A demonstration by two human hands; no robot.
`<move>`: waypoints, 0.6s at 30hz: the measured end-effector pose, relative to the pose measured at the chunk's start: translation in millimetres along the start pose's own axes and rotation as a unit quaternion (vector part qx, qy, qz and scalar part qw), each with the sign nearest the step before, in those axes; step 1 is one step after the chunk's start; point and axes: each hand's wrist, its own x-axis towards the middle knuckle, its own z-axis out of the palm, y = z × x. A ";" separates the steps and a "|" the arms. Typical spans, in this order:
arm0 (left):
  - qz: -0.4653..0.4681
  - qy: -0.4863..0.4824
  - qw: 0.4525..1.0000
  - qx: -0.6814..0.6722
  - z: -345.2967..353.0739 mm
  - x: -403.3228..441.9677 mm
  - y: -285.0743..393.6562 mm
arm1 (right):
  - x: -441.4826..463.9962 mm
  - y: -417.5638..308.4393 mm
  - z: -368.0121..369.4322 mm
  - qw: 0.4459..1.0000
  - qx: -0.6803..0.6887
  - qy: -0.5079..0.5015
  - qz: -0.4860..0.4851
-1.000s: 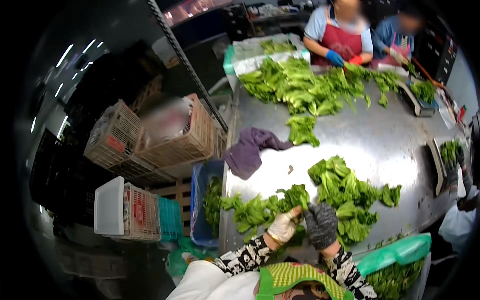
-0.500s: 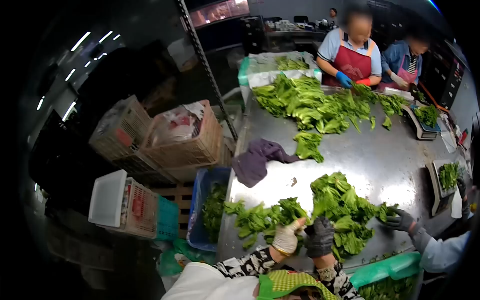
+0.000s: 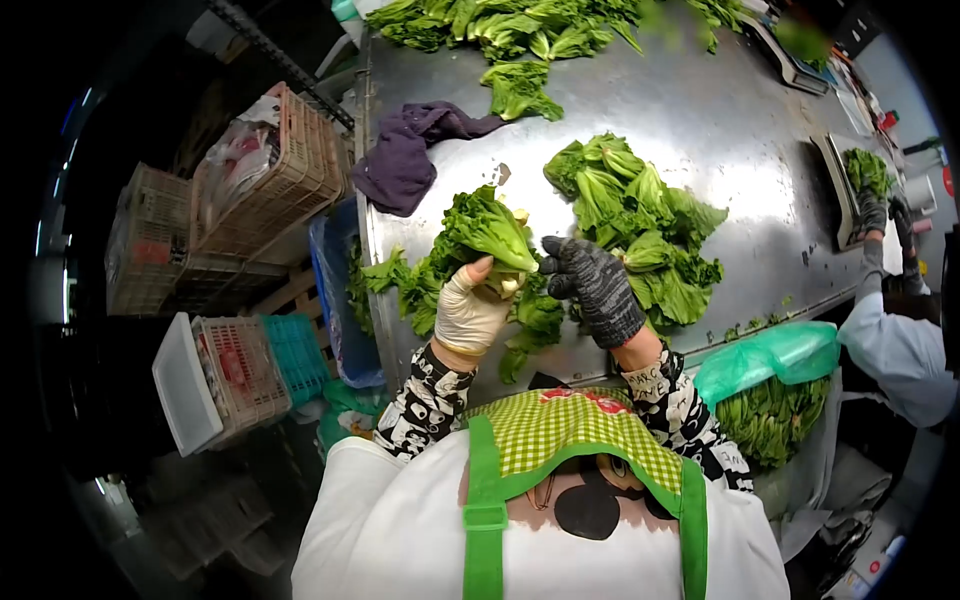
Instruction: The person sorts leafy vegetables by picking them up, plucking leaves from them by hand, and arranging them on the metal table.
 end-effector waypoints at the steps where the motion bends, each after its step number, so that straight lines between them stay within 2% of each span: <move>1: -0.014 0.008 1.000 0.018 -5.5 1.1 -0.9 | 1.3 -3.5 -2.2 0.988 -0.128 -0.026 -0.078; 2: -0.026 0.015 0.999 0.035 -15.5 3.5 -3.1 | 0.6 -10.3 -3.7 0.953 -0.254 -0.053 -0.153; 3: -0.037 0.022 0.998 0.052 -23.7 5.4 -5.7 | -1.0 -34.3 3.7 0.994 -0.012 -0.045 0.097; 6: -0.031 0.029 0.997 0.059 -33.3 9.5 -11.8 | -3.2 -29.6 12.6 0.985 0.065 0.050 0.148; 7: -0.018 0.088 0.996 0.003 -33.3 12.4 -17.3 | -3.7 -22.4 15.0 0.983 0.112 0.077 0.122; 10: -0.065 0.006 0.991 -0.119 -41.1 14.5 -24.1 | -5.5 -17.8 16.2 0.995 0.015 0.084 0.054; 11: -0.070 -0.015 0.986 -0.151 -35.3 11.9 -26.1 | -5.7 -21.8 16.9 0.994 0.011 0.086 0.067; 14: -0.053 0.069 0.990 -0.112 -17.0 4.5 -27.1 | -6.8 -18.8 18.6 0.994 -0.041 0.090 0.036; 18: -0.037 0.045 0.993 -0.105 -10.8 4.9 -26.0 | -9.2 -15.1 22.5 0.992 -0.032 0.115 0.037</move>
